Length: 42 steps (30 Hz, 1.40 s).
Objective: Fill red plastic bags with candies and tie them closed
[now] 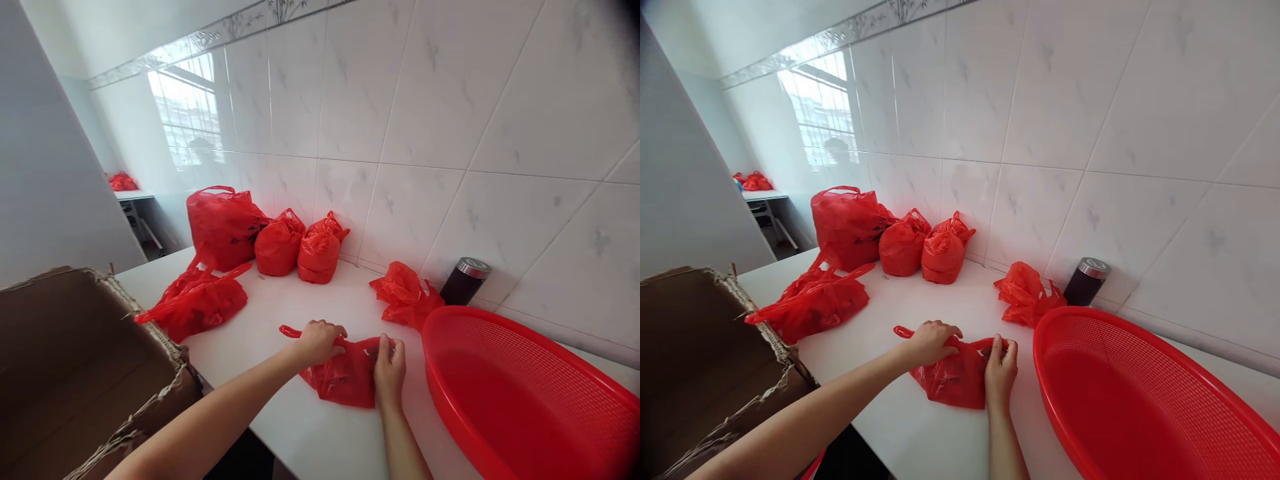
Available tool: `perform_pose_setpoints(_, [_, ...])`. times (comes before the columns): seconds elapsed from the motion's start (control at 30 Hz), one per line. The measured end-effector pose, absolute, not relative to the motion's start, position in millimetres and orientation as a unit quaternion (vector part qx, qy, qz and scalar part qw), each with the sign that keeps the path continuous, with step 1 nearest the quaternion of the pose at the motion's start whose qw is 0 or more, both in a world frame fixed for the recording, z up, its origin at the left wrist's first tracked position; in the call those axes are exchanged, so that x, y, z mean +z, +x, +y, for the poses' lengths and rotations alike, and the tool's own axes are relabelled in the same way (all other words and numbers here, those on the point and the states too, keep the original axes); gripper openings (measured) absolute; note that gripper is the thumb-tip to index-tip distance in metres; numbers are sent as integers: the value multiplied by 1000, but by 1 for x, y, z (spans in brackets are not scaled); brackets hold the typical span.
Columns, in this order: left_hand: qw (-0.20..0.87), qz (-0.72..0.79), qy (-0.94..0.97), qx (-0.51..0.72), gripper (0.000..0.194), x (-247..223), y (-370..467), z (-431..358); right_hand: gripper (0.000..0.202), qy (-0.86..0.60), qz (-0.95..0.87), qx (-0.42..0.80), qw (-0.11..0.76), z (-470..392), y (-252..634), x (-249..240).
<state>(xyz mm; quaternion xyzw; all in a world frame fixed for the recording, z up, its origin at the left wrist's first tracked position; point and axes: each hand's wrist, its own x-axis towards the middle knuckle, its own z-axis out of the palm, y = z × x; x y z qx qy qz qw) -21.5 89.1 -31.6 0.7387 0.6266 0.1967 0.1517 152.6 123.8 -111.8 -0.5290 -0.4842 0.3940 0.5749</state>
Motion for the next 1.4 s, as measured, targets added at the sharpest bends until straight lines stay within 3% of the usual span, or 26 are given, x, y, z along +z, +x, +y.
perform_pose_setpoints(0.1, [183,634,728,184,19,-24,-36,89,39,-513,-466,429,579,125,154,-112])
perform_pose_setpoints(0.37, [239,657,672,243,33,37,-131,58,31,-507,-471,440,572,130,151,-119])
perform_pose_setpoints(0.53, [256,698,600,297,43,49,-176,40,28,-507,-492,420,569,132,152,-123])
perform_pose_setpoints(0.67, [221,741,565,287,43,37,-207,32,29,-513,-501,409,563,133,152,-125])
perform_pose_setpoints(0.87, [50,813,545,196,36,14,-247,22,31,-505,-508,402,570,132,151,-126])
perform_pose_setpoints(1.03, [-10,852,495,170,38,18,-262,10,29,-520,-513,401,553,130,151,-124])
perform_pose_setpoints(1.4, [-23,839,514,177,32,35,-249,4,29,-518,-512,400,556,132,151,-126])
